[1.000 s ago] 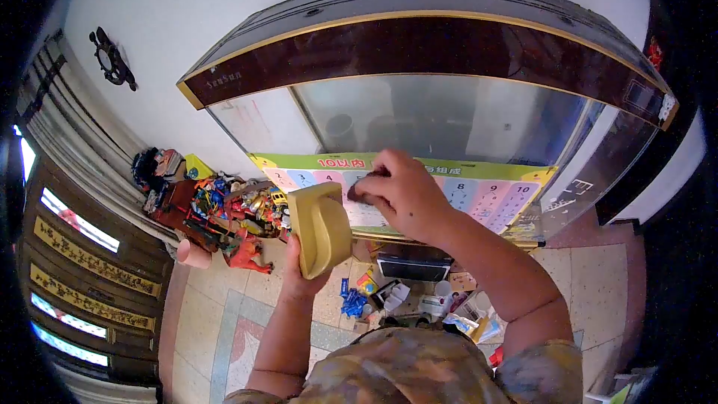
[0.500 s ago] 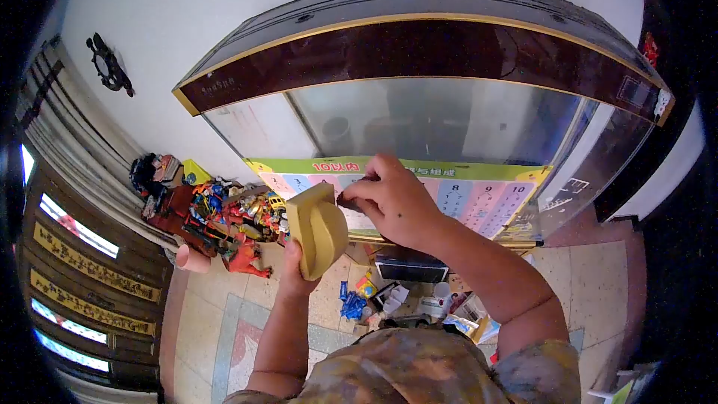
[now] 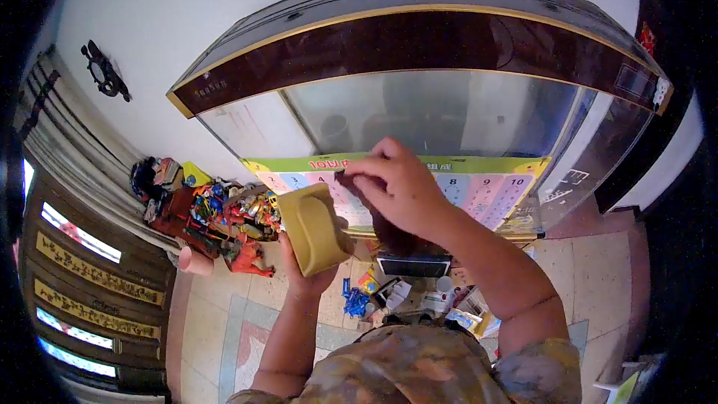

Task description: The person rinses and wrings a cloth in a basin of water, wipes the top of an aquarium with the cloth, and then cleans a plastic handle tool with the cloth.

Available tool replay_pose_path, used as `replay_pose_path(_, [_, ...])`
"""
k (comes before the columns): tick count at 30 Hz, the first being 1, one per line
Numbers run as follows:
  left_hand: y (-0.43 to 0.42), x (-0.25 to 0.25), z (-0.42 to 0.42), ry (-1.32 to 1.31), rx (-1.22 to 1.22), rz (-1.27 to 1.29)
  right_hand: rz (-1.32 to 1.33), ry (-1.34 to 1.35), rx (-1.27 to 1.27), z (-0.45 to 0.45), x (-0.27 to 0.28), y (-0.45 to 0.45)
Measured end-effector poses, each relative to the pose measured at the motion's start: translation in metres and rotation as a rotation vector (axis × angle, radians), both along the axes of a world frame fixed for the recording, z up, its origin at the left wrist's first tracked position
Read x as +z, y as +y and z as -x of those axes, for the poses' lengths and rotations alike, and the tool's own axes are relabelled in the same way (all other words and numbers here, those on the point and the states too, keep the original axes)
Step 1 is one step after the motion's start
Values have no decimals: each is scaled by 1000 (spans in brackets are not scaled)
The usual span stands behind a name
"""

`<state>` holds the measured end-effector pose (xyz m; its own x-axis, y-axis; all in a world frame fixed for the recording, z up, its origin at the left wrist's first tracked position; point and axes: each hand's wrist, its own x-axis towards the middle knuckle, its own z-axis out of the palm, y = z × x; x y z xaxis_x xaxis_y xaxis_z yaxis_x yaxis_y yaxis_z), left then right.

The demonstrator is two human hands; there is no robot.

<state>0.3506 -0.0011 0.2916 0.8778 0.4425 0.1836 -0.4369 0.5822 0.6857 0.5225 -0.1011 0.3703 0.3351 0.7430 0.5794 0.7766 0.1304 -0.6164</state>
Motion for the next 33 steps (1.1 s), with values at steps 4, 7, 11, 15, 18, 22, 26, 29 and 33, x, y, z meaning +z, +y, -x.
replay_pose_path(4, [5,8,-10,-192,67,201,-5,474,81,-15,2,-3])
replay_pose_path(7, [17,-4,-2,-180,-154,220,39,855,157,-12,7,-4])
replay_pose_path(11, [12,2,-4,-31,-129,245,50,1081,188,-13,1,0])
replay_pose_path(15, [12,-9,-10,24,-10,336,12,1294,169,-8,-3,10])
replay_pose_path(18, [11,-11,-15,13,44,346,5,1454,191,-1,-16,21])
replay_pose_path(22, [5,-4,-18,49,32,345,-68,1793,260,11,-30,26])
replay_pose_path(26, [7,-11,-17,50,118,393,-197,1747,392,18,-46,22])
replay_pose_path(29, [7,-5,-14,74,105,428,-224,1596,682,20,-52,12])
replay_pose_path(33, [8,-5,-15,17,41,427,-78,1334,616,20,-45,8])
